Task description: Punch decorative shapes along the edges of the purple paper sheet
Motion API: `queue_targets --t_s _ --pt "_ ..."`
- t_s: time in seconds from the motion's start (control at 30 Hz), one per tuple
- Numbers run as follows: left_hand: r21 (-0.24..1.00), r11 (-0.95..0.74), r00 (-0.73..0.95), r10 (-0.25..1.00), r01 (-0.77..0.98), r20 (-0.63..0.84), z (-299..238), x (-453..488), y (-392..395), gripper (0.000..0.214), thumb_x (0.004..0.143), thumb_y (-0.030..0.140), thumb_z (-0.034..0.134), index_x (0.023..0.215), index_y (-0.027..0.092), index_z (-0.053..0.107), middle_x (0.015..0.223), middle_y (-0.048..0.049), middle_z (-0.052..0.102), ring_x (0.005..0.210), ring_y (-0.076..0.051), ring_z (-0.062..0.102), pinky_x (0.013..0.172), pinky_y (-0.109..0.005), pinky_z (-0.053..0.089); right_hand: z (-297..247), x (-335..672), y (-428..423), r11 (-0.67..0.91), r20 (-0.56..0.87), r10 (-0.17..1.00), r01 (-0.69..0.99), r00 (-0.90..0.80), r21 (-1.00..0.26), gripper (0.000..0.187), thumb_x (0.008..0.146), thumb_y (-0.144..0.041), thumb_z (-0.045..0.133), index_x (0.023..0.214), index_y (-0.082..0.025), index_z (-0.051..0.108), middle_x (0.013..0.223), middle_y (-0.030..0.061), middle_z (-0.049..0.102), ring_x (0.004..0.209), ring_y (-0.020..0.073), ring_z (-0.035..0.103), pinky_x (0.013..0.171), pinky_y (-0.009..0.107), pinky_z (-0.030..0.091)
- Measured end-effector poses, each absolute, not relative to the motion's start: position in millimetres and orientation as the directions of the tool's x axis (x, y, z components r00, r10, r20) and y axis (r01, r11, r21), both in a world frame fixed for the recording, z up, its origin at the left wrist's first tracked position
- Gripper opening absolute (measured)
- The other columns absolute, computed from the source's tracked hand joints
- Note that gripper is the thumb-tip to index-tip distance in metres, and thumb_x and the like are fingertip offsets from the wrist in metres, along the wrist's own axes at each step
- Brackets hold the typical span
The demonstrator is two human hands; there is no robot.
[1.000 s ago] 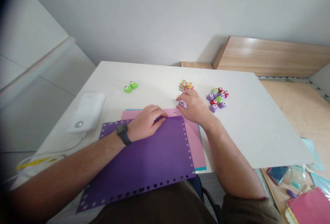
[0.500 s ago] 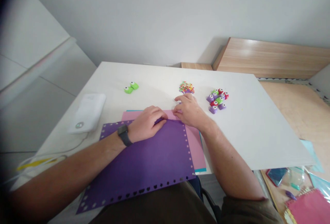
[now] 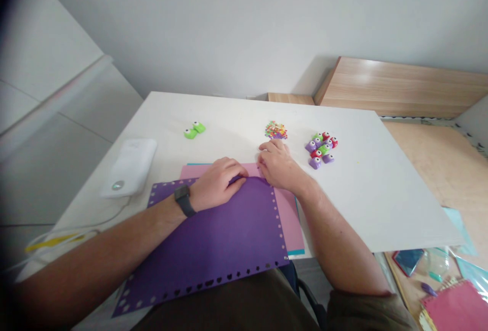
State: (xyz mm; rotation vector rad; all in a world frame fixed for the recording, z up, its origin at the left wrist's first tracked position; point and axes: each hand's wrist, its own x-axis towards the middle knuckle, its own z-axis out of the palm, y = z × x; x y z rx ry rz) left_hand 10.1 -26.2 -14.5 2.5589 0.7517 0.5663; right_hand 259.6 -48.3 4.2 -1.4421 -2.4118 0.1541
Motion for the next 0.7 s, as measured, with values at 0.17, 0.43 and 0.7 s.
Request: queue_targets --t_s 0.17,0.43,0.7 --pt "0.493 -0.769 0.768 0.581 0.408 0.27 -17.0 10.3 -25.7 0.01 0.102 0.019 0.062 0.105 0.018 0.071 0.104 -0.0075 0.072 0.102 -0.024 0.063 0.095 -0.042 0.05 1.4 262.1 -45.8 0.493 0.292 0.86 0.828 -0.418 -0.266 0.01 0.096 -0.018 0.065 0.092 -0.02 0.073 0.124 0.0143 0.07 0.124 0.0324 0.054 0.112 0.053 0.045" --pt "0.494 -0.766 0.769 0.583 0.412 0.263 -14.6 10.8 -26.2 0.01 0.103 0.02 0.061 0.104 0.019 0.071 0.104 -0.0075 0.072 0.101 -0.024 0.063 0.094 -0.042 0.05 4.6 263.6 -49.2 0.48 0.261 0.87 0.838 -0.418 -0.258 0.015 0.092 -0.035 0.079 0.1 -0.022 0.081 0.132 0.0138 0.068 0.129 0.0347 0.052 0.115 0.055 0.044" --pt "0.49 -0.769 0.771 0.579 0.41 0.264 -16.3 10.5 -26.2 0.01 0.102 0.019 0.061 0.105 0.018 0.071 0.105 -0.0076 0.071 0.101 -0.024 0.063 0.094 -0.042 0.05 -1.6 263.0 -44.5 0.46 0.278 0.876 0.857 -0.395 -0.234 0.013 0.097 -0.029 0.073 0.09 -0.023 0.083 0.123 0.0117 0.074 0.123 0.0339 0.054 0.11 0.055 0.046"
